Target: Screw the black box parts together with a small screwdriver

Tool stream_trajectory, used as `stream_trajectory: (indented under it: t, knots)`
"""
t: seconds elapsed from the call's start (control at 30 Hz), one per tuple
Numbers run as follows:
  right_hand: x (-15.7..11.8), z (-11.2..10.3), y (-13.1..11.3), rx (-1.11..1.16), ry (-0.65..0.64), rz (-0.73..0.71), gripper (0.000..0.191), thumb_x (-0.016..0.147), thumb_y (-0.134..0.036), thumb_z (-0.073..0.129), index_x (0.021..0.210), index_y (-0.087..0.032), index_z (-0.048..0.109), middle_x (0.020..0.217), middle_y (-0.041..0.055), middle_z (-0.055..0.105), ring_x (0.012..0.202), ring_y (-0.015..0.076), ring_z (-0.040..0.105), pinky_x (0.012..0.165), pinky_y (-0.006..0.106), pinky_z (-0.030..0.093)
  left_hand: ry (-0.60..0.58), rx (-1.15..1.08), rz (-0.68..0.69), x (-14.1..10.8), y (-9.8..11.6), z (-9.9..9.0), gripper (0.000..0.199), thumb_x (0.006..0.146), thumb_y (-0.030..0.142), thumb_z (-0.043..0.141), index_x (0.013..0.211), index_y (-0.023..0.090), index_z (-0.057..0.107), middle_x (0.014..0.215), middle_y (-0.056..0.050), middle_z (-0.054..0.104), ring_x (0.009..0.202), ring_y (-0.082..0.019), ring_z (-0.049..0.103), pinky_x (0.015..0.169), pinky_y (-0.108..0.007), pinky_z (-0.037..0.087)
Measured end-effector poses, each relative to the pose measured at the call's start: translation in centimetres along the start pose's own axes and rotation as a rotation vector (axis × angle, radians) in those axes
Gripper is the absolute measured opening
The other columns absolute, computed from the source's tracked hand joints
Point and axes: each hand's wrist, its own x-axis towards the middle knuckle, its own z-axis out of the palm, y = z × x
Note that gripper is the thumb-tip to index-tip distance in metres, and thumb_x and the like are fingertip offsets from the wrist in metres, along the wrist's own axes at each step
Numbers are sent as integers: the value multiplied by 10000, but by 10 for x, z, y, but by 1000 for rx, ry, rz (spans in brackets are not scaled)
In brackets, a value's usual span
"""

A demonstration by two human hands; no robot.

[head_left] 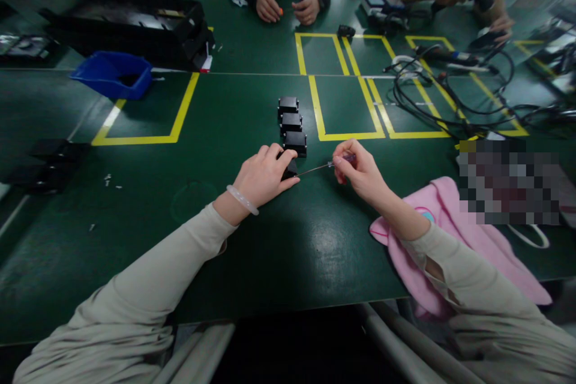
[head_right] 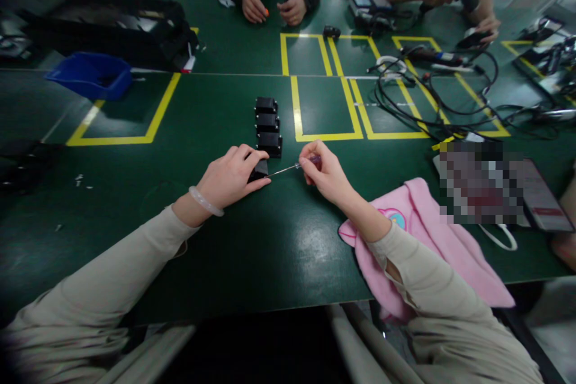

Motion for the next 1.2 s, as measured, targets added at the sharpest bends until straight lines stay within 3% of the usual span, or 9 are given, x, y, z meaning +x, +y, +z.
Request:
stream_trajectory:
  t: [0.1, 0.33, 0.73, 1.2]
  knots:
    - [0, -1, -1, -8, -3, 15, 234, 990, -412, 683, 953, -248, 520, 599, -84, 531, 484, 99, 515, 478, 252, 393, 7, -4, 2, 0, 0, 0, 500, 1006, 461, 666, 1415, 202, 542, 1300, -138, 622, 1166, -303, 606, 866, -370, 562]
    - [-1, 0, 1, -14, 12, 10, 341, 1003, -548, 647, 907, -246, 521, 525, -95, 493, 439, 95, 471, 463, 254, 358, 11, -3, 0, 0, 0, 1, 502, 1007, 467, 664, 1417, 202, 544, 1299, -137, 616, 1166, -304, 602, 868, -372, 556]
    - [-1, 1, 0, 15, 3, 7, 194, 976, -371, 676, 978, -244, 529, 603, -94, 519, 466, 90, 492, 477, 256, 376, 15, 3, 6, -1, 0, 1, 509, 1007, 461, 667, 1422, 196, 537, 1303, -138, 621, 1168, -309, 605, 871, -379, 559]
    - [0, 1, 0, -16, 8, -15, 283, 1008, -488, 643, 925, -246, 522, 528, -98, 484, 421, 94, 459, 448, 254, 335, 2, -5, -2, 0, 0, -1, 506, 1005, 465, 666, 1419, 203, 541, 1300, -138, 617, 1164, -307, 603, 865, -372, 552]
